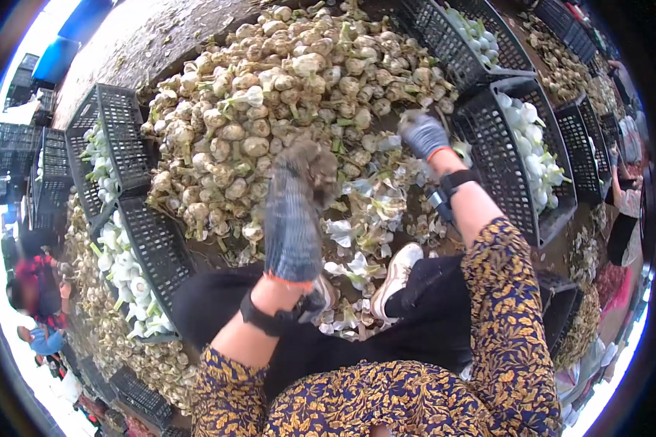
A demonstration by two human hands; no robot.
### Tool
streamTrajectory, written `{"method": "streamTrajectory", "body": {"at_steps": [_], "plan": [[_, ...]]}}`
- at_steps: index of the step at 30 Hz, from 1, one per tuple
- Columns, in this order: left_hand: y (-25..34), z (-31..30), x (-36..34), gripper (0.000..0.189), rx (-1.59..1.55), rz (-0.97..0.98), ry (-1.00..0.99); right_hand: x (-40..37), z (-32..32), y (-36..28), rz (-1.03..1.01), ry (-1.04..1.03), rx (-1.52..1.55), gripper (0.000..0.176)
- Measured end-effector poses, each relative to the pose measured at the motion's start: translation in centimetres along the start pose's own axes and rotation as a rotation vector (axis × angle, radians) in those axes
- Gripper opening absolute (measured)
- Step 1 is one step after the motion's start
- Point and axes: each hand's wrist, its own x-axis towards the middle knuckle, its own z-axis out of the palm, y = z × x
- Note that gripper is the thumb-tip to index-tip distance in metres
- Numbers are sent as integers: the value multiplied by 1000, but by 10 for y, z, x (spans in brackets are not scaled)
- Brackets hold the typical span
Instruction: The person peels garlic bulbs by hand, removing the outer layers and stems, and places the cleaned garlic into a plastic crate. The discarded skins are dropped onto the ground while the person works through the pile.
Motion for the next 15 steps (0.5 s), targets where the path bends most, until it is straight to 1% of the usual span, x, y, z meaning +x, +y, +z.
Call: {"method": "streamTrajectory", "body": {"at_steps": [1,2,3,4,5,6,7,8,9,10,11,12,13,14,15], "plan": [[3,4,-5,45,8,-10,19,8,29,12,-72,-40,-178,33],[6,7,-10,44,17,-19,40,7,39,6,-64,-167,-288,43],[8,6,-13,39,-27,0,32,6,53,1,-45,-201,-398,45],[9,6,-13,39,-26,9,50,7,66,-5,-30,-231,-507,48],[10,6,-12,37,-3,-15,56,8,74,-9,35,-291,-489,49],[10,4,-13,35,19,-38,61,5,81,-12,11,-249,-513,44],[2,-7,-10,52,397,138,21,8,92,-6,-14,-265,-588,41],[-3,-13,-9,52,400,140,33,10,100,3,-35,-279,-663,37],[-5,-14,-8,52,381,77,53,12,98,2,-118,-239,-749,27],[-8,-16,-9,52,357,12,69,12,96,1,-121,-243,-752,27],[-19,-26,-11,48,467,125,19,11,91,2,-184,-221,-703,26],[-13,-22,-12,48,460,125,16,9,80,-1,-247,-197,-656,26],[-3,-14,-10,45,583,177,4,4,68,-5,-272,-125,-455,24],[5,-8,-9,42,707,233,-10,3,58,-9,-272,-118,-461,24],[-10,-13,-2,37,455,205,-7,3,49,-13,-299,-151,-292,24]]}}
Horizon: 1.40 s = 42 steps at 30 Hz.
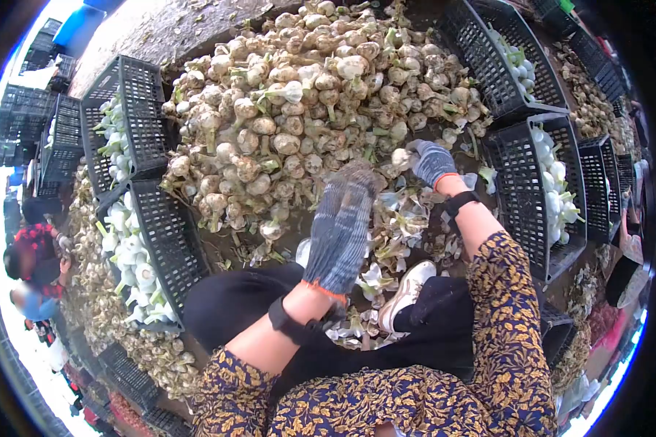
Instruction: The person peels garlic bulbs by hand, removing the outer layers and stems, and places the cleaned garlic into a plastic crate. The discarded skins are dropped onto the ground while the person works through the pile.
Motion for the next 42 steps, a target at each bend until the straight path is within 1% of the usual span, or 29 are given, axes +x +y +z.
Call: {"method": "streamTrajectory", "body": {"at_steps": [2,3,4,6,7,9,11,13,14,15,17,18,19,20,21,23,24,25,26,27,28,29,30,31,34,35,37,41,42], "plan": [[-8,9,7,37,-25,-37,26,-9,-32,-10,-92,0,201,26],[-9,11,10,38,-44,-84,61,-14,-59,-24,-55,-159,338,28],[-11,12,11,38,-45,-72,61,-21,-75,-31,-130,-164,410,29],[-12,16,11,41,298,82,101,-42,-111,-48,-204,-159,476,29],[-9,19,9,41,295,91,97,-57,-133,-64,-193,-213,650,30],[-3,23,6,37,-67,-94,-56,-81,-146,-82,-183,-256,824,31],[0,26,7,32,-206,-126,-85,-101,-151,-89,-128,-72,1023,30],[-13,20,10,27,198,213,-36,-115,-142,-87,-41,-35,1096,31],[-19,17,11,26,767,639,47,-119,-132,-85,46,-10,1169,33],[-11,21,6,26,769,644,45,-124,-125,-83,137,13,1241,36],[11,32,-4,26,136,176,33,-128,-115,-83,142,95,1226,29],[7,32,-1,26,142,171,31,-127,-114,-82,223,158,1457,26],[2,30,8,28,-39,87,107,-126,-114,-83,304,221,1686,24],[-4,27,15,29,-218,4,184,-127,-117,-83,496,245,1669,32],[-13,19,20,29,-18,84,193,-123,-107,-75,498,241,1677,32],[-22,17,21,29,53,151,154,-109,-78,-45,340,-36,1098,30],[-21,17,20,29,54,149,151,-113,-69,-50,137,44,938,32],[-19,15,18,29,285,340,129,-116,-71,-59,-26,18,886,37],[-18,15,16,29,517,527,105,-120,-77,-65,23,14,1018,38],[-15,17,12,29,521,520,103,-124,-108,-95,73,10,1150,38],[-10,20,8,28,603,647,112,-127,-118,-107,78,7,1155,38],[-7,22,6,27,682,779,119,-129,-125,-115,201,-56,1428,39],[-4,25,5,26,696,756,128,-129,-129,-117,328,-120,1697,39],[-1,28,2,26,696,757,123,-130,-127,-114,329,-115,1699,39],[13,34,-8,23,425,538,36,-131,-124,-111,244,-171,1467,31],[11,34,-8,23,427,536,35,-131,-120,-108,245,-173,1470,31],[6,33,-6,21,435,634,6,-130,-111,-103,-17,-7,1217,29],[5,36,-8,20,543,660,39,-133,-116,-101,-10,-3,1121,28],[7,39,-9,18,490,666,59,-134,-118,-101,-127,56,1020,27]]}}
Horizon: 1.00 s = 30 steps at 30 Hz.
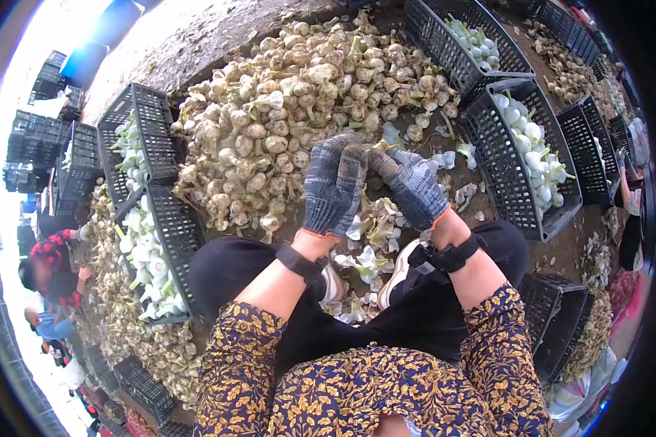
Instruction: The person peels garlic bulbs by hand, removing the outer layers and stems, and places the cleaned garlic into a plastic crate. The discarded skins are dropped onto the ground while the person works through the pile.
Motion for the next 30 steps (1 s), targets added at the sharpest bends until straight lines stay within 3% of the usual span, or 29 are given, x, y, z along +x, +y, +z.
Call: {"method": "streamTrajectory", "body": {"at_steps": [1,2,5,7,8,11,13,14,16,17,19,20,23,24,25,26,27,29,30], "plan": [[2,1,0,17,-42,-4,35,-1,-1,-1,-125,-12,-99,25],[0,0,-1,17,-41,-4,34,-1,-2,-4,-125,-11,-98,25],[-3,0,-2,15,59,97,12,-2,-5,-4,12,-57,-30,18],[-1,2,-2,16,-97,-110,-6,-2,-6,10,-165,-66,-177,13],[-2,2,-2,16,-96,-111,-7,-2,-5,14,-165,-67,-176,13],[-9,2,-6,17,28,47,18,-5,-3,13,-197,-25,-260,13],[-17,3,-7,19,346,294,9,-7,-4,6,-644,164,-727,13],[-22,6,-9,19,347,294,8,-7,-2,5,-645,164,-726,13],[-26,11,-10,24,-32,-152,56,-7,3,6,-575,272,-527,14],[-30,12,-9,24,-32,-153,56,-9,4,5,-575,272,-526,14],[-16,5,3,39,-774,-1016,-110,-13,6,3,-247,162,-550,19],[-4,1,6,42,-898,-1159,-98,-13,6,5,-248,161,-548,19],[3,0,4,36,-802,-1078,-178,-8,2,17,-350,200,-551,20],[-28,12,-8,30,-326,-446,-222,-7,1,23,-295,223,-537,20],[-23,14,-10,30,-326,-446,-221,-5,2,22,-238,245,-523,20],[-17,15,-16,27,-202,-279,-116,-4,4,17,-17,317,-208,20],[-9,17,-17,25,-76,-112,-12,-4,2,19,-17,315,-209,20],[-1,14,-10,27,-160,-72,49,-4,-1,23,-139,324,-333,21],[2,3,-4,29,-388,-464,-95,-6,-2,17,-179,319,-381,22]]}}
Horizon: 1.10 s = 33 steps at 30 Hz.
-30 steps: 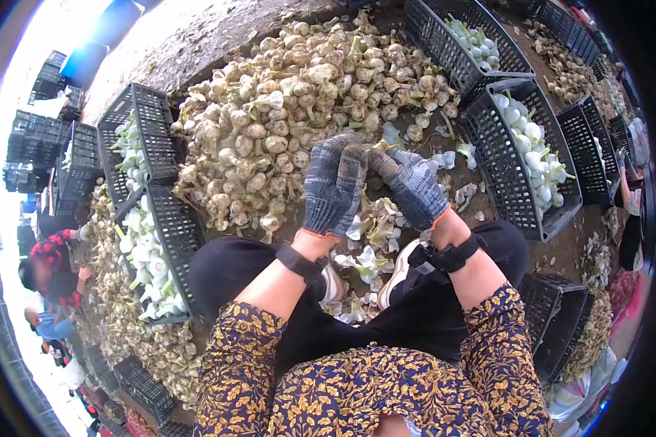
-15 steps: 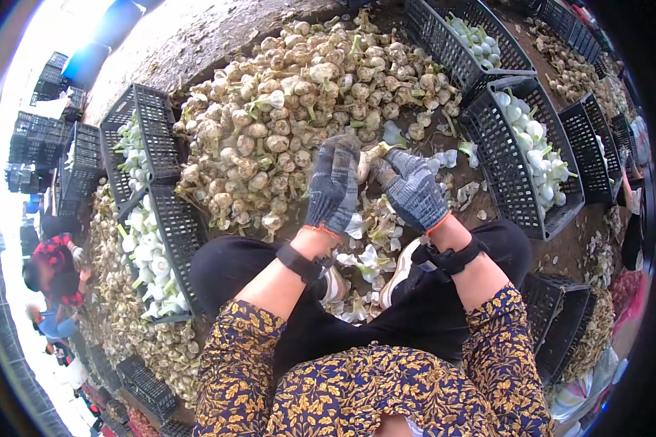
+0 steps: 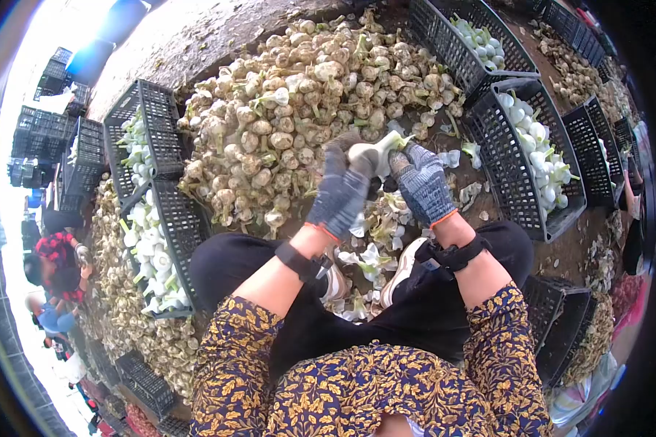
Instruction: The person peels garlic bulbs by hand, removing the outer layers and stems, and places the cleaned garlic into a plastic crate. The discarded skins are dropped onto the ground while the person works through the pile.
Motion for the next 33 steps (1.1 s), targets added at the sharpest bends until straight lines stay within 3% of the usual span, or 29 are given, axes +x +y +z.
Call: {"method": "streamTrajectory", "body": {"at_steps": [1,2,3,5,6,7,9,10,11,13,14,15,17,19,21,22,23,25,27,29,31,33], "plan": [[4,-5,3,31,-217,-407,-118,-1,0,0,2,-1,0,22],[-4,-6,10,35,-360,-522,-92,-1,-1,2,-104,-3,-47,21],[1,-5,7,35,-362,-525,-91,-2,-2,2,-209,-6,-94,20],[12,-5,2,34,-186,-453,-105,-2,1,6,-222,18,-122,20],[4,-5,3,33,39,-236,-120,-2,2,8,-236,43,-150,19],[-2,-5,5,33,37,-236,-121,-2,2,8,-236,42,-151,19],[-8,-5,8,33,-139,-340,-111,0,5,8,233,-51,353,18],[-6,-6,10,35,-423,-452,-124,0,10,25,-27,-36,238,17],[-3,-7,9,35,-423,-452,-124,-1,13,40,-27,-37,238,17],[4,-8,6,37,-709,-562,-173,6,10,25,111,-95,464,17],[9,-6,5,39,-677,-518,-182,3,3,4,404,-46,754,15],[4,-7,6,39,-676,-519,-185,0,3,1,404,-43,755,15],[-9,-10,7,40,-22,-323,-222,-4,5,-2,-234,121,-132,14],[7,-7,4,37,140,-319,-194,-7,6,-6,-162,166,-65,14],[8,-7,7,33,-73,-516,-73,-9,-1,-5,-481,91,-300,15],[6,-6,10,31,-130,-607,8,-8,5,1,-17,-43,142,15],[5,-6,12,31,-132,-603,13,-4,8,4,-22,-46,143,15],[1,-7,12,33,-585,-573,-1,-1,11,4,354,1,759,16],[1,-9,14,33,-529,-558,-47,-3,7,-2,302,4,703,18],[4,-10,13,32,-293,-715,5,-6,4,-4,204,-58,489,20],[-1,-11,15,30,-386,-608,-13,-7,7,7,126,-71,323,22],[2,-13,16,29,-483,-494,-31,-2,3,7,514,161,1321,23]]}}
